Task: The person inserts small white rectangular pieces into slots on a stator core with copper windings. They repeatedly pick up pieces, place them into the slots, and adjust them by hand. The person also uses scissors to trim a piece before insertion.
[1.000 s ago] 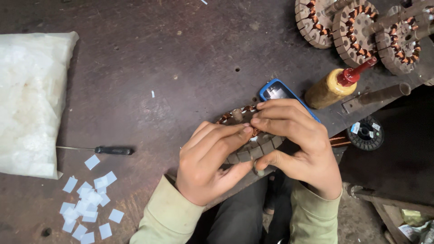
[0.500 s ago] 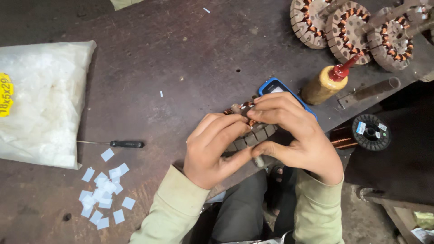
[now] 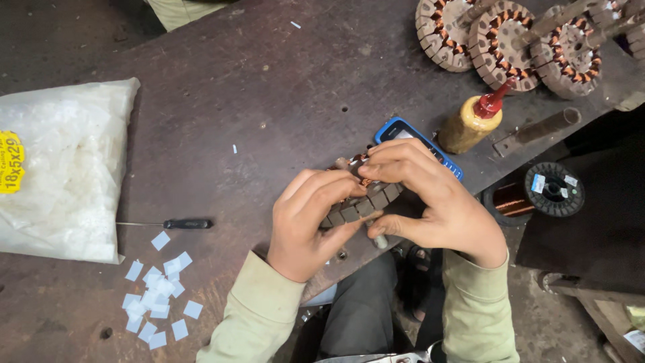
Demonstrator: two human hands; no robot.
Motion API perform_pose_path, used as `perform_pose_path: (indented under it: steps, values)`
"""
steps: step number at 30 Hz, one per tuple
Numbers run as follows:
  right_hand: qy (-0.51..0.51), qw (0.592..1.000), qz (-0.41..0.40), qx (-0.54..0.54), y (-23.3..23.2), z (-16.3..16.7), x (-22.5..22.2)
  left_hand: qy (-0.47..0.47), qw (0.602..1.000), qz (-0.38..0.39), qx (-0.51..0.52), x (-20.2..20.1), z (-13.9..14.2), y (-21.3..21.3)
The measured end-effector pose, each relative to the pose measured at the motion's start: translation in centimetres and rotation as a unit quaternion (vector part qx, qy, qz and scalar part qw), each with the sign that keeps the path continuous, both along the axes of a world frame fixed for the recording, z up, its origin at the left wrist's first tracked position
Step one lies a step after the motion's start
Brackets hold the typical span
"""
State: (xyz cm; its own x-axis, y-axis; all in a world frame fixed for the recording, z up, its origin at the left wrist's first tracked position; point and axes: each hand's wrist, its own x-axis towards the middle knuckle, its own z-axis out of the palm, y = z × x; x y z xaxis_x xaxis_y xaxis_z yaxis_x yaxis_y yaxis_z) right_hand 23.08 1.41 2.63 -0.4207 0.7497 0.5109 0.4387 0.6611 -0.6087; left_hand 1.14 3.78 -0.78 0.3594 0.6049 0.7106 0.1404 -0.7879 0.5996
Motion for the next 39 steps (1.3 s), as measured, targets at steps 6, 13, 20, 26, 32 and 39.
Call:
perform_pose_path:
  steps: [6,13,20,26,32,39]
  values:
    - [-0.005,1.000,-0.010,-0.005,-0.5,0.1,0.0,-0.017,0.999,0.037,0.016,0.6,-0.4,-0.9]
    - [-0.001,1.000,-0.013,-0.006,-0.4,0.0,-0.1,-0.001,0.999,0.037,0.008,0.5,0.0,-0.5]
    - [-0.006,1.000,-0.005,0.001,-0.3,-0.7,0.0,0.018,0.999,0.019,0.031,0.1,-0.3,-0.1]
    - [0.001,1.000,-0.002,0.007,-0.2,-1.1,0.1,-0.009,1.000,0.009,-0.011,0.1,-0.1,-0.1]
    - [0.006,1.000,-0.001,0.006,-0.1,-1.2,0.3,0.011,1.000,0.008,0.001,0.0,0.6,-0.2]
    - [0.004,1.000,-0.010,0.012,-0.3,-1.7,0.3,0.023,0.999,-0.018,-0.030,-0.2,1.4,0.1]
